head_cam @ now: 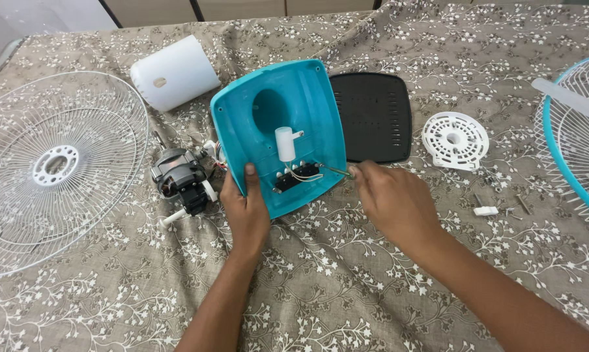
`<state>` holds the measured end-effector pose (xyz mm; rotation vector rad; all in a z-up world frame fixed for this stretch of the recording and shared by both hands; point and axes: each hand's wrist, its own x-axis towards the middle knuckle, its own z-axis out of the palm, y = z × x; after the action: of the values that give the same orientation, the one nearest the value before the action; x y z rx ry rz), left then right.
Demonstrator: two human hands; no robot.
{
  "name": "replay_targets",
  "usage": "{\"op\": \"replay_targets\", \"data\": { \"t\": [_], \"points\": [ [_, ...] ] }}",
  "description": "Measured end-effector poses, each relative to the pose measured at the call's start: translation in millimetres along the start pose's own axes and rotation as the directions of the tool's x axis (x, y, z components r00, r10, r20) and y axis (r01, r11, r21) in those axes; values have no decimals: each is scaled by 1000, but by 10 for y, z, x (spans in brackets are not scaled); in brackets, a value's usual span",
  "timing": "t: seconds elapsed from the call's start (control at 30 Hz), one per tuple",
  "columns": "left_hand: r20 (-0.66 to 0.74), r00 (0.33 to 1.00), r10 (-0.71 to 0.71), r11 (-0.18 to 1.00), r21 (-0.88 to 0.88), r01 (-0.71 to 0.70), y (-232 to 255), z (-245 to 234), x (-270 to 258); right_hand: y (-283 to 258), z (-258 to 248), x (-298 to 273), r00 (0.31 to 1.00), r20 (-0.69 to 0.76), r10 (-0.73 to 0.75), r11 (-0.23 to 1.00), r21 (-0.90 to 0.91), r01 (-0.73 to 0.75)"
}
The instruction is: The person assembles an electric fan by attaching a black rear cover to a blue fan housing and securing it with screws. They then attach the motor assembly to the housing and tighten a central nut.
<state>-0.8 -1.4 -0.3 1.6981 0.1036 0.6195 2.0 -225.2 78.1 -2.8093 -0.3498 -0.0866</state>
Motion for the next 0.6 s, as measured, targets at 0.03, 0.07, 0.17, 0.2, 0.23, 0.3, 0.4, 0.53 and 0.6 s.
{"op": "replay_targets", "data": {
  "t": [0.03,0.07,0.17,0.2,0.23,0.3,0.4,0.53,0.6],
  "points": [
    [-2,1000,-1,1000,-8,1,1,7,-7,5,-17,-13,999,15,43,997,65,-44],
    [-4,1000,-2,1000,-17,2,2,14,-13,9,-31,-45,996,33,85,988,129,-88],
    [-9,1000,22,1000,-20,-22,-5,-1,-12,9,-16,-80,996,52,67,965,250,-78],
    [-9,999,32,999,-19,-32,-7,-1,-20,27,3,-95,998,51,41,960,276,-54],
    [-11,1000,20,1000,-12,-20,-9,1,-20,50,28,-101,999,-33,-42,970,237,49],
    [-15,1000,-5,1000,2,5,-9,-1,-11,110,99,-101,958,-188,-216,961,131,242],
    [3,1000,0,1000,-30,0,2,-8,2,219,199,-109,913,-244,-327,944,-136,302],
    [5,1000,24,1000,4,-24,23,-21,17,290,239,-77,845,-283,-455,890,-118,440],
    [7,1000,-6,1000,8,6,30,-4,23,270,226,-55,911,-160,-381,924,-92,370]
  ]
}}
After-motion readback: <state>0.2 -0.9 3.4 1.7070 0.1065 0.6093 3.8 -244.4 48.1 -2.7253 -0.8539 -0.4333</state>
